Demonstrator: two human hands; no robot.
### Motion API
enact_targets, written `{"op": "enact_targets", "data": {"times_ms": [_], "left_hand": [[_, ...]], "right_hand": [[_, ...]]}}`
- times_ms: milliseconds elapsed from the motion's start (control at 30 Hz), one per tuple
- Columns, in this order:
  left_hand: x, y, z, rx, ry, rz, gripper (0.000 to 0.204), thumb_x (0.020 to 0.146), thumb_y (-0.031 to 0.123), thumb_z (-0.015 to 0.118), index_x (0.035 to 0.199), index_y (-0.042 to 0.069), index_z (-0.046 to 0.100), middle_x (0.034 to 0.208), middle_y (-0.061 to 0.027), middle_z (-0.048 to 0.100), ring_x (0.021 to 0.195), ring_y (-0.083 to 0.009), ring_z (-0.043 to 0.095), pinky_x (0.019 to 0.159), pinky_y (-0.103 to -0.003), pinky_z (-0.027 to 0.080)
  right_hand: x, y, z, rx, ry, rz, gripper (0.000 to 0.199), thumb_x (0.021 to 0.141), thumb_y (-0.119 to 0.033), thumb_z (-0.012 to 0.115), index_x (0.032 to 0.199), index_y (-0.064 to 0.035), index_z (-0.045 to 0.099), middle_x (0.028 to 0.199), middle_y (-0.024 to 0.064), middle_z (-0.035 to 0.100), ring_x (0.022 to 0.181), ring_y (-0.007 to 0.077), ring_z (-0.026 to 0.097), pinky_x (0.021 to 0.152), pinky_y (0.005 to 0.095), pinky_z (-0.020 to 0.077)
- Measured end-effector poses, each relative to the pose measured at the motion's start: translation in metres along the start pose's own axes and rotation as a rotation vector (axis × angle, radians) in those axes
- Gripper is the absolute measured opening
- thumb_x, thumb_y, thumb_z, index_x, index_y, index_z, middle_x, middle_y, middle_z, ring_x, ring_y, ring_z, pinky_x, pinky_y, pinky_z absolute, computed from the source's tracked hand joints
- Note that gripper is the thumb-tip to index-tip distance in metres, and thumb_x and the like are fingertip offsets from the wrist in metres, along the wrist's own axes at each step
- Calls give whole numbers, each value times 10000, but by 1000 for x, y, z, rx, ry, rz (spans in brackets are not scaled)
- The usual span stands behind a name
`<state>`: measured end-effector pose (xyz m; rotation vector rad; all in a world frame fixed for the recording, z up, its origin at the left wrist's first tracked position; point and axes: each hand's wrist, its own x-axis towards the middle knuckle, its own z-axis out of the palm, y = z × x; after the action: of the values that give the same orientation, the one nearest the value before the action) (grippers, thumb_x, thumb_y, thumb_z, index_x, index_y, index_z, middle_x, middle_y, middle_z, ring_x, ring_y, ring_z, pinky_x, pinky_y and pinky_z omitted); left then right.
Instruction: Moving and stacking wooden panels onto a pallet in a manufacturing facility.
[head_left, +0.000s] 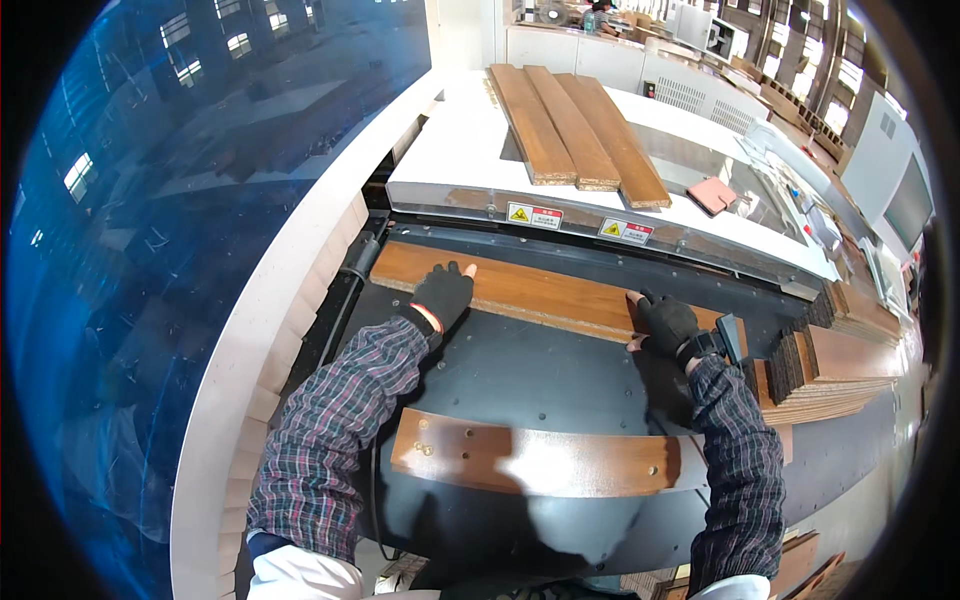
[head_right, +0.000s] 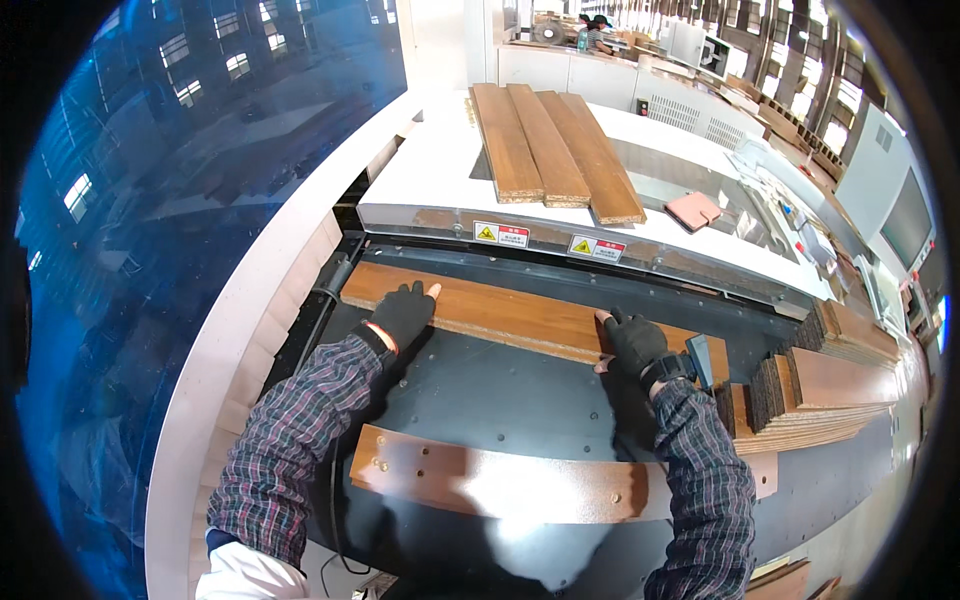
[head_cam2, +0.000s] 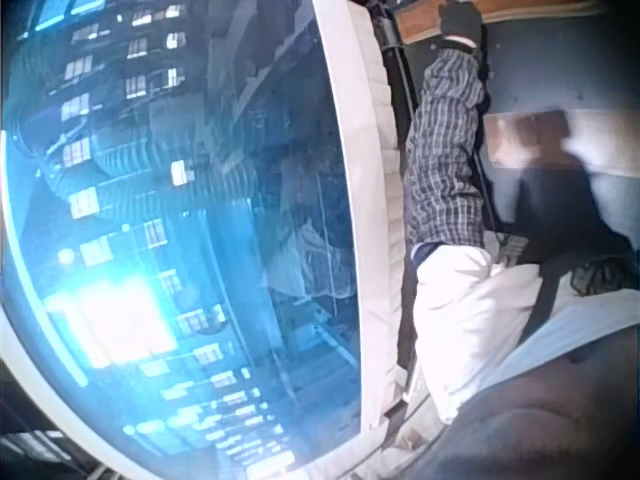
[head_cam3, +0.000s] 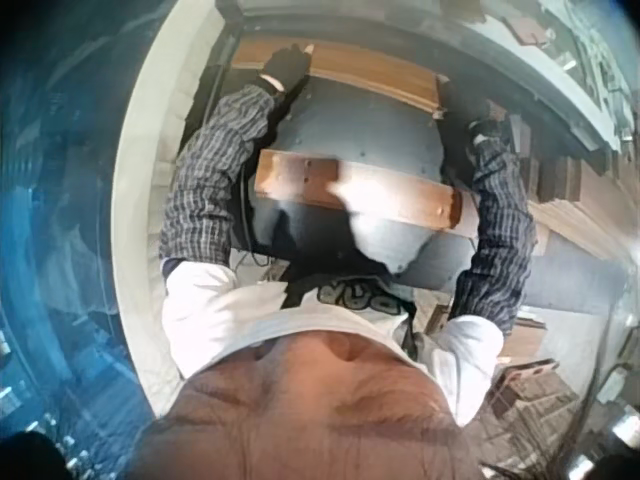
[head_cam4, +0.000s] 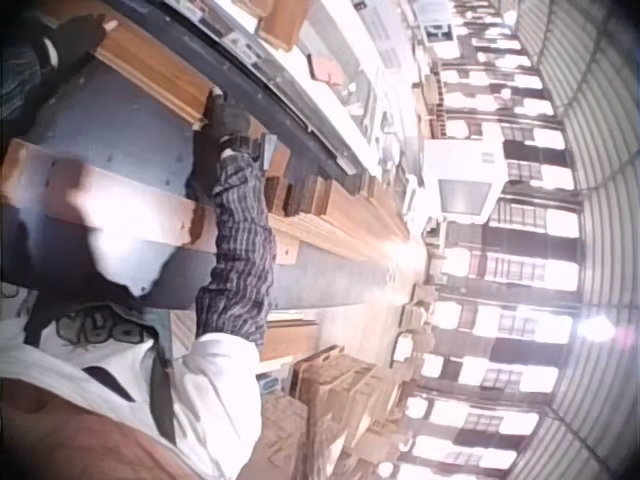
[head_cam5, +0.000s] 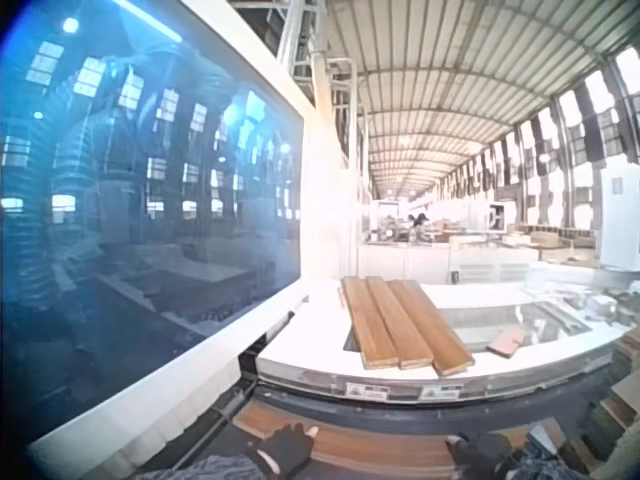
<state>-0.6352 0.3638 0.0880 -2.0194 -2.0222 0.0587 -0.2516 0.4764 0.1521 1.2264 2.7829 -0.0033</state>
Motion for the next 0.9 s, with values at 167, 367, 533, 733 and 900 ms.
{"op": "enact_targets", "data": {"times_ms": [167, 367, 533, 733, 900], "left_hand": [[46, -13, 19, 135, 29, -107, 444, 944, 129, 552, 1378, 42, 523, 1075, -159, 608, 950, -310, 644, 712, -419, 556], [67, -47, 32, 193, 82, -136, 211, 949, 150, 539, 1086, 36, 651, 927, -125, 665, 804, -284, 686, 647, -402, 563], [88, -66, 52, 163, 236, -202, 141, 906, 125, 556, 949, 17, 636, 845, -148, 674, 787, -282, 698, 633, -407, 556], [71, -127, 76, -110, 324, -239, 100, 862, 166, 616, 861, 73, 654, 769, -167, 680, 771, -361, 683, 681, -484, 520], [78, -119, 59, -87, 382, -193, 87, 877, 169, 599, 858, 91, 633, 793, -134, 667, 758, -336, 675, 671, -467, 511]], "right_hand": [[29, 6, 30, -121, 238, -31, 605, 771, -388, 764, 1272, -106, 573, 1202, 126, 640, 1037, 334, 622, 872, 468, 516], [77, -17, 19, -64, 372, -35, 235, 831, -270, 670, 976, -93, 616, 953, 104, 669, 901, 326, 637, 768, 465, 512], [107, -14, 24, 11, 471, -21, 121, 843, -186, 643, 925, -99, 626, 866, 99, 673, 853, 328, 649, 759, 458, 514], [108, -31, 19, 500, 458, 163, 200, 927, -255, 657, 1072, -117, 671, 964, 143, 704, 959, 324, 677, 836, 400, 523], [78, 64, 72, 637, 1107, 506, 426, 903, -274, 684, 1249, -41, 597, 1064, 204, 692, 1060, 334, 664, 933, 403, 496]]}}
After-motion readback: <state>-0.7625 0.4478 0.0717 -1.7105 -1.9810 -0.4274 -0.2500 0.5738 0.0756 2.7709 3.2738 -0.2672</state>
